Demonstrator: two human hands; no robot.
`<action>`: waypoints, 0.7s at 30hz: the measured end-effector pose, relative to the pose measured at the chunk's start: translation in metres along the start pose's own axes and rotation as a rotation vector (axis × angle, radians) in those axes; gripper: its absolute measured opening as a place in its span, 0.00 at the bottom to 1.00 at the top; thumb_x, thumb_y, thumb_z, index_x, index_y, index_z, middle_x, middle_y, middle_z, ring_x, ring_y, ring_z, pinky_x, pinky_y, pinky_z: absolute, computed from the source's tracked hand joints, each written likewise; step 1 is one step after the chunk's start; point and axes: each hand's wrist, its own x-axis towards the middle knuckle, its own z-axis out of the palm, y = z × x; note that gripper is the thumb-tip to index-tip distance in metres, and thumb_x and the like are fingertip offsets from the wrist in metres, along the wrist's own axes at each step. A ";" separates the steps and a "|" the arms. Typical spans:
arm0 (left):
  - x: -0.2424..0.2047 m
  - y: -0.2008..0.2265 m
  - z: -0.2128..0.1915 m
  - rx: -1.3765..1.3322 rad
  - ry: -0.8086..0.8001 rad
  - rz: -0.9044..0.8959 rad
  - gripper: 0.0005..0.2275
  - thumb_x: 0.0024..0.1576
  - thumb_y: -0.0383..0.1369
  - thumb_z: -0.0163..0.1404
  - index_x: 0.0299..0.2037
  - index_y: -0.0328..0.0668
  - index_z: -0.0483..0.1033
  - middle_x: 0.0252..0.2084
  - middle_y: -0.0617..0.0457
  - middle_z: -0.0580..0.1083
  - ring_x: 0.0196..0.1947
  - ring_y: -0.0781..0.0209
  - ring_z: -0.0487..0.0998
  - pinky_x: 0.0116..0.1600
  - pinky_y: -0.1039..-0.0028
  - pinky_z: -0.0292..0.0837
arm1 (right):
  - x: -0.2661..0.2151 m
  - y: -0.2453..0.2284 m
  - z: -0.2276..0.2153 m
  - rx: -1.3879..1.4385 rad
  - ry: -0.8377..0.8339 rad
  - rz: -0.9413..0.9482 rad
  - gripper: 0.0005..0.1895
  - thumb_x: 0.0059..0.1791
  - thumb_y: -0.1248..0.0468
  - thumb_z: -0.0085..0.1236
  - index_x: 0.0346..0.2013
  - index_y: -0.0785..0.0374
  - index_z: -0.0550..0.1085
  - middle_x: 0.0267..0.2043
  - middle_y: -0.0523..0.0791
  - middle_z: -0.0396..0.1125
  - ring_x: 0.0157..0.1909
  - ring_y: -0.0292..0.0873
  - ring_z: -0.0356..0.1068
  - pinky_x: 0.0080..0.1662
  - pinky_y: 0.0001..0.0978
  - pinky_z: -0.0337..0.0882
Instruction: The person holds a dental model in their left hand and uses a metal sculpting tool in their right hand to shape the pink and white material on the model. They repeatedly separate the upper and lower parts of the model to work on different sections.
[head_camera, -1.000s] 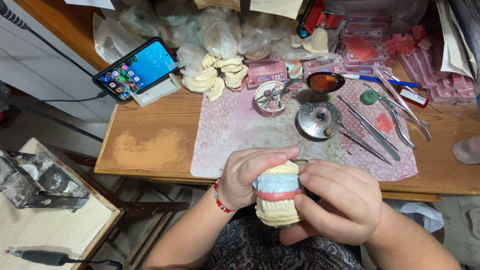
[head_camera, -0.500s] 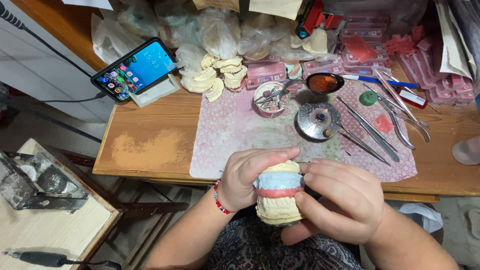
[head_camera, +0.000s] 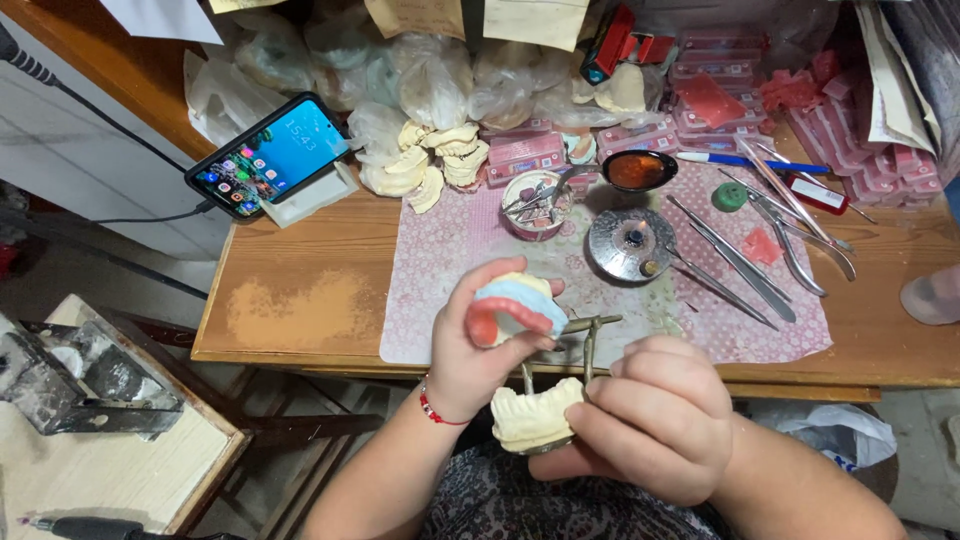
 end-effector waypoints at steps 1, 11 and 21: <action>0.004 0.003 0.000 0.001 -0.001 0.002 0.29 0.52 0.27 0.65 0.63 0.37 0.64 0.36 0.48 0.80 0.55 0.39 0.82 0.63 0.57 0.77 | -0.002 -0.001 0.001 -0.001 0.002 -0.002 0.28 0.47 0.39 0.74 0.42 0.58 0.74 0.39 0.41 0.69 0.39 0.42 0.67 0.39 0.37 0.74; 0.017 0.005 -0.019 0.085 0.004 -0.086 0.31 0.51 0.35 0.65 0.63 0.39 0.66 0.50 0.49 0.76 0.54 0.59 0.77 0.66 0.71 0.69 | -0.036 0.007 -0.002 0.052 -0.087 0.032 0.23 0.48 0.41 0.70 0.40 0.55 0.78 0.40 0.42 0.68 0.37 0.44 0.69 0.38 0.38 0.72; 0.021 0.011 -0.021 -0.325 -0.301 -0.267 0.31 0.51 0.26 0.65 0.65 0.36 0.65 0.38 0.44 0.76 0.53 0.38 0.81 0.63 0.54 0.74 | -0.101 0.058 -0.058 -0.531 -0.613 0.953 0.10 0.52 0.50 0.63 0.40 0.50 0.78 0.42 0.37 0.76 0.47 0.45 0.74 0.48 0.39 0.72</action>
